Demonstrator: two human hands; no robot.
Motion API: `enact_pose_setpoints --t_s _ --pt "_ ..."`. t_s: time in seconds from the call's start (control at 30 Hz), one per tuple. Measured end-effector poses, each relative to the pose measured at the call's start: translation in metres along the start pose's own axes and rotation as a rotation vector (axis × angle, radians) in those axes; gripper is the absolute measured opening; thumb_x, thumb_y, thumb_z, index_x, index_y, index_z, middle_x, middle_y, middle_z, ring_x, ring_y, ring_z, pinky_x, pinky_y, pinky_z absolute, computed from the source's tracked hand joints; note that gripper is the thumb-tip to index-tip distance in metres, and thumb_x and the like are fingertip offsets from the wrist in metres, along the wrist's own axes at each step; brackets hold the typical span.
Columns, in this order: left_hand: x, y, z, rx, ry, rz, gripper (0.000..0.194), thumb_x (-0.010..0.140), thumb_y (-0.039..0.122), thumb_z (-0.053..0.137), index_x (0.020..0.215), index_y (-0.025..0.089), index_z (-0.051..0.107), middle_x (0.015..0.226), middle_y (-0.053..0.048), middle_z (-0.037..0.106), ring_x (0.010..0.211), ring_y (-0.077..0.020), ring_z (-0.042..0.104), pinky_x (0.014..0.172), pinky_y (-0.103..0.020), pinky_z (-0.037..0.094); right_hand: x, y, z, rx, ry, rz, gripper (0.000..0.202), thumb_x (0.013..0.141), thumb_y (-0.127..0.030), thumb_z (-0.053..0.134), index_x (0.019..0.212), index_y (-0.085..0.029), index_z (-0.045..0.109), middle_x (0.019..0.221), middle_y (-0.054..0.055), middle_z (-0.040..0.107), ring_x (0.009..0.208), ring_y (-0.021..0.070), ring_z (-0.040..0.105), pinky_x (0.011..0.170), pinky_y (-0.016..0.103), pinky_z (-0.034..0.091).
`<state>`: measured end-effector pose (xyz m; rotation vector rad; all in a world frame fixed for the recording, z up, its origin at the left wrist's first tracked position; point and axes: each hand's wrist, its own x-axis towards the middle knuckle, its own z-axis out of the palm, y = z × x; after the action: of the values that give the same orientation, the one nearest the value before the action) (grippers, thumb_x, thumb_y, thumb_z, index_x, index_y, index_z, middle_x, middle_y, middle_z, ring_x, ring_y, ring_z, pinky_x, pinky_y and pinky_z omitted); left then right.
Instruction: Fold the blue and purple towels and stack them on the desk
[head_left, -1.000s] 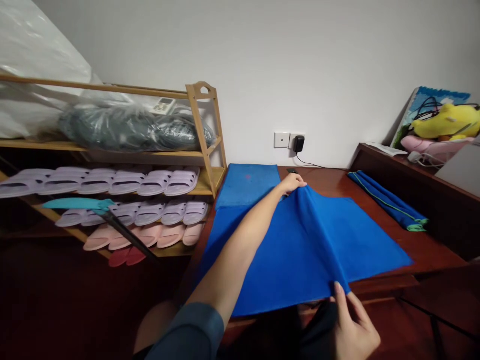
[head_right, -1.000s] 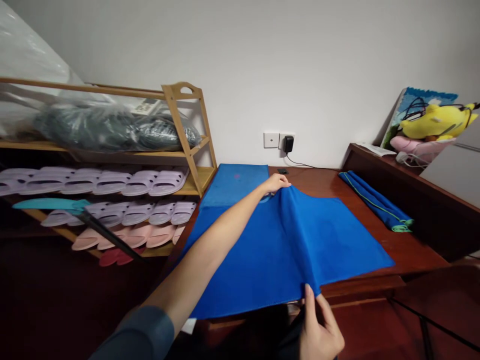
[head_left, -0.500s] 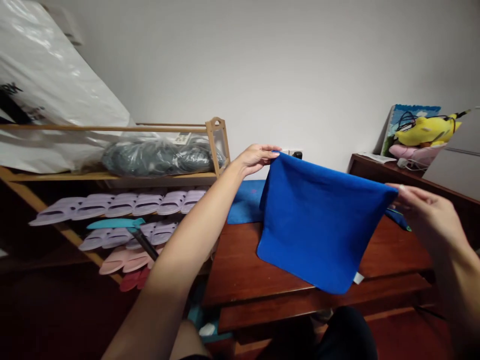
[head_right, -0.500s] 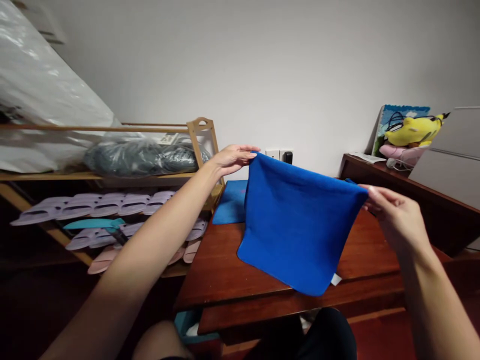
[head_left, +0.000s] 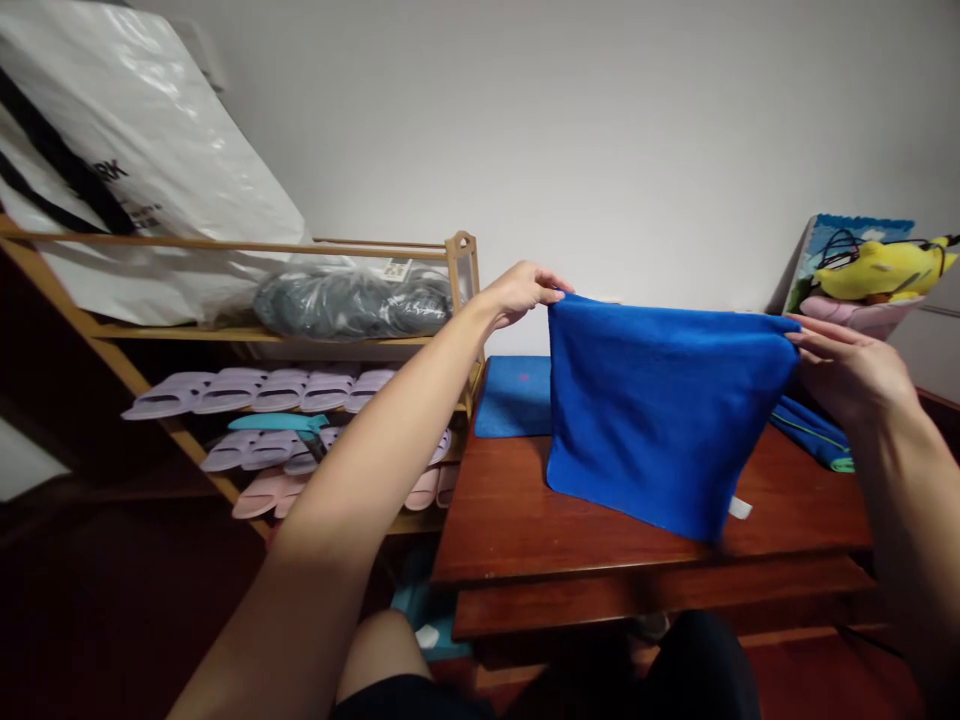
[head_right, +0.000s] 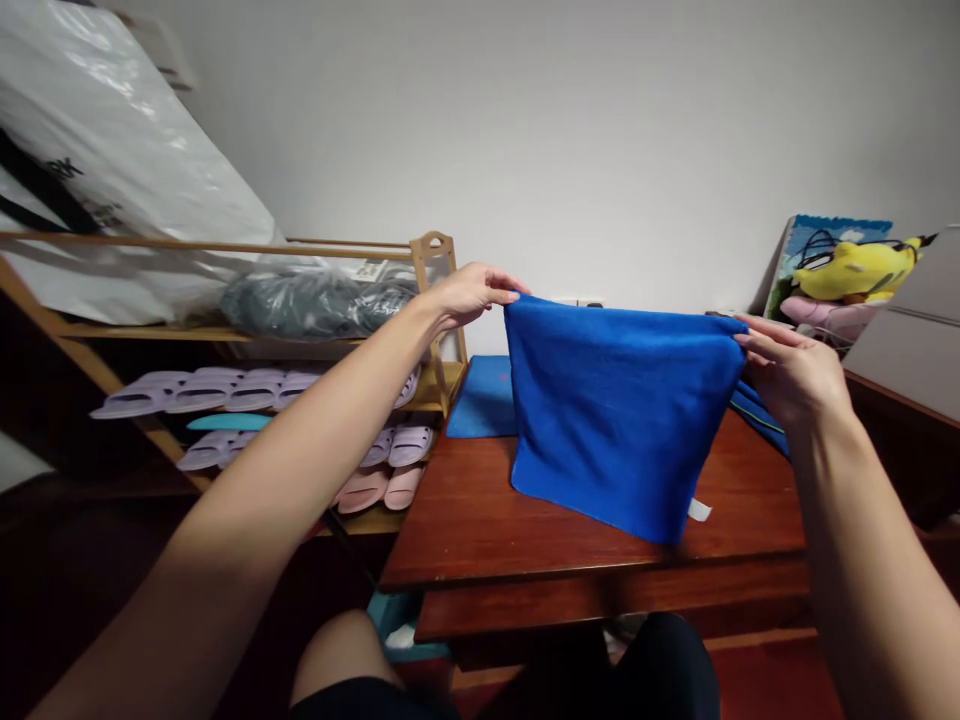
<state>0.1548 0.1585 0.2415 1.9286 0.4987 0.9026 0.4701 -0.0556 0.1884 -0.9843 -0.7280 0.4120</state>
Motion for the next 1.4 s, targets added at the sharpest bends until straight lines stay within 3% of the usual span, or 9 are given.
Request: enact_pose_setpoints --t_s 0.23,0.33,0.5,0.67,0.87,1.0,1.23,1.4 --pt "-0.002 -0.007 -0.008 0.014 0.103 0.058 0.02 0.064 -0.003 0.067 0.077 0.011 0.071 0.073 -0.003 0.066 0.071 -0.0124 0.059 0.076 -0.028 0.042 -0.004 -0.003 0.014 -0.057 0.009 0.029 0.037 0.058 0.006 0.065 0.093 -0.005 0.069 0.074 0.011 0.068 0.069 0.0159 0.065 0.068 0.027 0.053" --pt "-0.001 -0.012 -0.014 0.141 0.198 0.101 0.02 0.06 -0.002 0.07 0.075 0.011 0.071 0.068 -0.002 0.065 0.068 -0.0137 0.059 0.073 -0.028 0.044 -0.003 -0.005 0.024 -0.155 0.009 -0.064 0.031 0.059 -0.001 0.072 0.089 -0.005 0.071 0.076 0.01 0.068 0.066 0.0125 0.063 0.066 0.025 0.051" --pt "-0.006 -0.015 -0.029 0.424 0.284 0.223 0.015 0.065 0.006 0.07 0.078 0.012 0.073 0.073 -0.003 0.068 0.071 -0.0157 0.059 0.071 -0.027 0.044 0.003 -0.006 0.036 -0.398 0.077 -0.279 0.046 0.047 -0.017 0.084 0.091 -0.008 0.073 0.079 0.008 0.069 0.063 0.0103 0.059 0.069 0.028 0.049" --pt "-0.019 -0.003 -0.045 0.538 0.255 0.265 0.009 0.074 0.01 0.064 0.077 0.013 0.071 0.071 -0.002 0.066 0.068 -0.0148 0.057 0.073 -0.028 0.043 0.005 -0.011 0.044 -0.532 0.062 -0.355 0.042 0.055 -0.029 0.081 0.091 -0.007 0.073 0.08 0.011 0.069 0.059 0.0083 0.055 0.063 0.027 0.044" --pt "-0.04 0.018 -0.059 0.696 0.227 0.331 0.009 0.077 0.014 0.063 0.071 0.016 0.069 0.068 0.001 0.06 0.072 -0.0147 0.054 0.078 -0.027 0.039 0.001 -0.023 0.047 -0.916 0.018 -0.519 0.031 0.07 -0.034 0.071 0.092 -0.012 0.074 0.076 0.009 0.07 0.06 0.0096 0.054 0.059 0.024 0.038" --pt "-0.052 0.027 -0.066 0.652 0.159 0.251 0.011 0.077 0.012 0.064 0.067 0.015 0.068 0.06 0.001 0.055 0.064 -0.0142 0.051 0.073 -0.028 0.037 0.003 -0.03 0.047 -1.135 0.005 -0.584 0.028 0.076 -0.036 0.067 0.092 -0.014 0.074 0.071 0.007 0.068 0.058 0.0096 0.052 0.06 0.025 0.036" --pt "-0.068 0.034 -0.08 0.324 0.145 0.099 0.014 0.071 -0.001 0.064 0.069 0.013 0.065 0.062 -0.002 0.054 0.063 -0.0143 0.054 0.063 -0.027 0.038 0.009 -0.032 0.043 -1.217 -0.078 -0.593 0.024 0.078 -0.034 0.065 0.09 -0.016 0.073 0.061 0.004 0.064 0.053 0.0088 0.049 0.059 0.026 0.035" --pt "-0.085 0.043 -0.082 0.641 0.076 0.165 0.013 0.08 0.015 0.062 0.067 0.016 0.06 0.063 0.0 0.051 0.066 -0.0145 0.051 0.067 -0.028 0.037 -0.001 -0.039 0.039 -1.188 -0.178 -0.61 0.03 0.078 -0.043 0.062 0.087 -0.016 0.072 0.063 0.003 0.065 0.056 0.0087 0.052 0.058 0.025 0.035"
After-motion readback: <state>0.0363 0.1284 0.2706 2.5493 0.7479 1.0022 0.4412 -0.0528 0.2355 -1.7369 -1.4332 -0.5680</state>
